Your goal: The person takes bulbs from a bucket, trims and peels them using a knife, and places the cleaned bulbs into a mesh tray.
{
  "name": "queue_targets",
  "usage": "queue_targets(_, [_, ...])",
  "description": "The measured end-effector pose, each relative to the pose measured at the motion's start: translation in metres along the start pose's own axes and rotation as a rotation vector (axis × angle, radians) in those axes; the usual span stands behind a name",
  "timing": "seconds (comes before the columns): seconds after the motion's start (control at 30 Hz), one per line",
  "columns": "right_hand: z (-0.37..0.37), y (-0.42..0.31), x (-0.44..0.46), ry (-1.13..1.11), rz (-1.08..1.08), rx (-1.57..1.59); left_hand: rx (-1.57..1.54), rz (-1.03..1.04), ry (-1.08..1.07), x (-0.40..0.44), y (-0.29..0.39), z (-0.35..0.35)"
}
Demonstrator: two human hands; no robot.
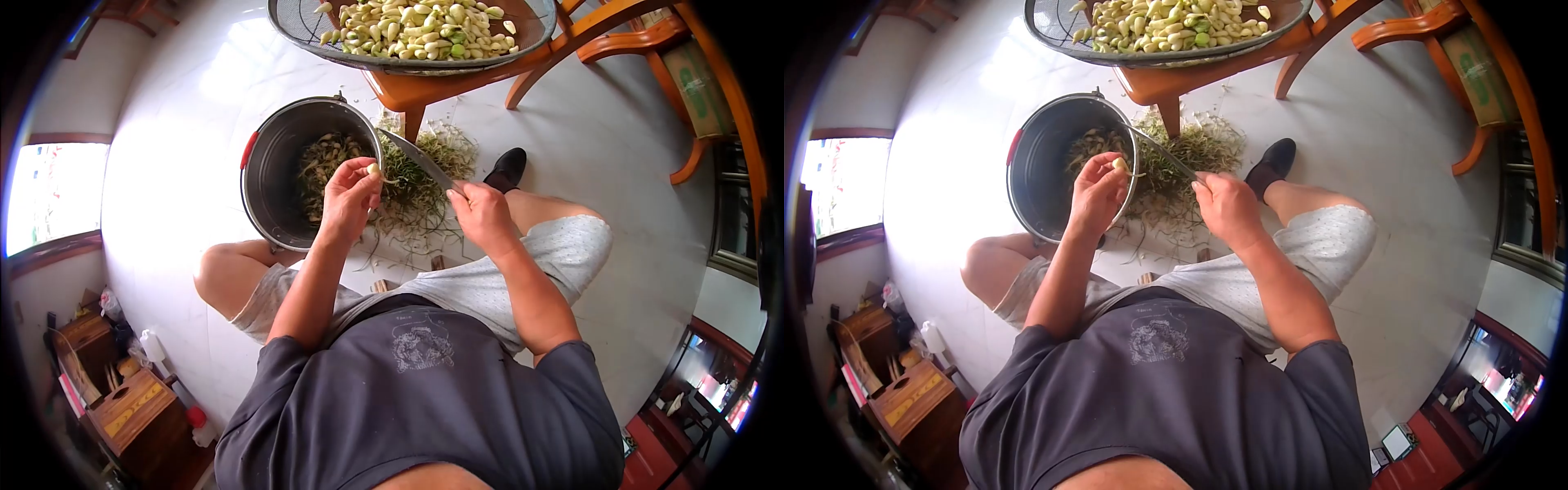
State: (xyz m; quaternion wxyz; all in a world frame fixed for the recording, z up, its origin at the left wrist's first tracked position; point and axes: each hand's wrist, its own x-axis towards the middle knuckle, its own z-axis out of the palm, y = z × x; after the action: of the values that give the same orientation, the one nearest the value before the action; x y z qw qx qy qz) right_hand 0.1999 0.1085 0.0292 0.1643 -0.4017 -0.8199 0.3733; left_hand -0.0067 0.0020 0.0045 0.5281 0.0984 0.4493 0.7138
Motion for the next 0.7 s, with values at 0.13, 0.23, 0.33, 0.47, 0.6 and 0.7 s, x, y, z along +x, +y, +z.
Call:
queue_targets(0.13, [-0.003,-0.007,-0.001,0.031,-0.043,0.088,-0.011,0.041,0.022,0.003,-0.004,-0.010])
queue_targets(0.23, [-0.005,-0.014,-0.004,0.056,-0.090,0.136,0.069,0.073,0.119,0.004,-0.007,-0.007])
queue_targets(0.33, [0.000,-0.015,-0.008,0.079,-0.151,0.148,0.170,0.087,0.148,0.005,-0.012,-0.004])
queue_targets(0.47, [0.006,-0.015,-0.011,0.063,-0.222,0.011,0.240,0.052,0.121,0.004,-0.017,0.001])
queue_targets(0.6, [0.009,-0.016,-0.010,0.077,-0.299,-0.111,0.235,0.044,0.109,0.004,-0.020,0.004])
queue_targets(0.7, [0.009,-0.016,-0.010,0.083,-0.330,-0.184,0.215,0.036,0.101,0.002,-0.018,0.008])
